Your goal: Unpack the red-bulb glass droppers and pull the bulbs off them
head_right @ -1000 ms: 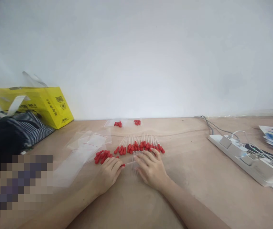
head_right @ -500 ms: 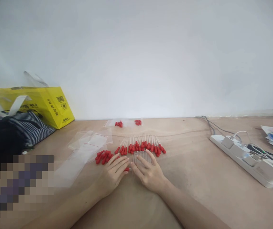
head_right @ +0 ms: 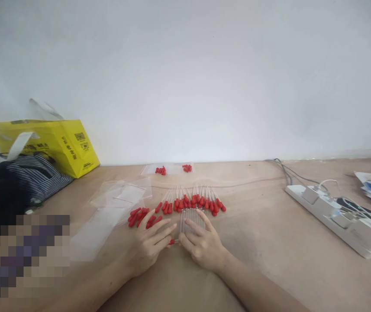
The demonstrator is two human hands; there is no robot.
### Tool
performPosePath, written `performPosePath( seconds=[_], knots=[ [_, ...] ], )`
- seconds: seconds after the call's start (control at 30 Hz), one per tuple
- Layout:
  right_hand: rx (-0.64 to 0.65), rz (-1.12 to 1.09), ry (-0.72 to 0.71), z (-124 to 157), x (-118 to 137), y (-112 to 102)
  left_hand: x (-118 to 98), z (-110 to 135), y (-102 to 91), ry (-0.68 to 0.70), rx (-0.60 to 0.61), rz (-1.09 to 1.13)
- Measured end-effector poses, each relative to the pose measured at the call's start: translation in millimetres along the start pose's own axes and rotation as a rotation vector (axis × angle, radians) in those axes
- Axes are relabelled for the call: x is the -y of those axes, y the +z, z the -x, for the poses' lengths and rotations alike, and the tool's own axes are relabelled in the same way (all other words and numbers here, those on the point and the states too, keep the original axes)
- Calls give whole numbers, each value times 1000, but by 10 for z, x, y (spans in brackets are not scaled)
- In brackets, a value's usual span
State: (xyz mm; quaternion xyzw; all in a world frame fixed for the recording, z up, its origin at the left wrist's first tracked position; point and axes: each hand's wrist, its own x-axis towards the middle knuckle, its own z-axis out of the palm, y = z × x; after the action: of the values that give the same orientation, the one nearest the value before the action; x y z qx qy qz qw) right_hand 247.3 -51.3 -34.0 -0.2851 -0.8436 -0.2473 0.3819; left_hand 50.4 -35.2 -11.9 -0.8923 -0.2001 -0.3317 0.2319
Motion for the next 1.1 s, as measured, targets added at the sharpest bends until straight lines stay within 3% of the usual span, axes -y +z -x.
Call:
performPosePath(
  seconds=[0.37,0.57,0.8,1.1],
  knots=[
    [-81,15,-18,-3,-29,-63,37,38,-94,-6,-5,39],
    [-48,77,176,23,-184,-122,191,49,-289,-203,54,21],
    [112,91,456,178,-315,18,250,136,-153,-392,33,81],
    [148,-124,512,194,-318,67,296,113,-188,-571,38,68]
  ],
)
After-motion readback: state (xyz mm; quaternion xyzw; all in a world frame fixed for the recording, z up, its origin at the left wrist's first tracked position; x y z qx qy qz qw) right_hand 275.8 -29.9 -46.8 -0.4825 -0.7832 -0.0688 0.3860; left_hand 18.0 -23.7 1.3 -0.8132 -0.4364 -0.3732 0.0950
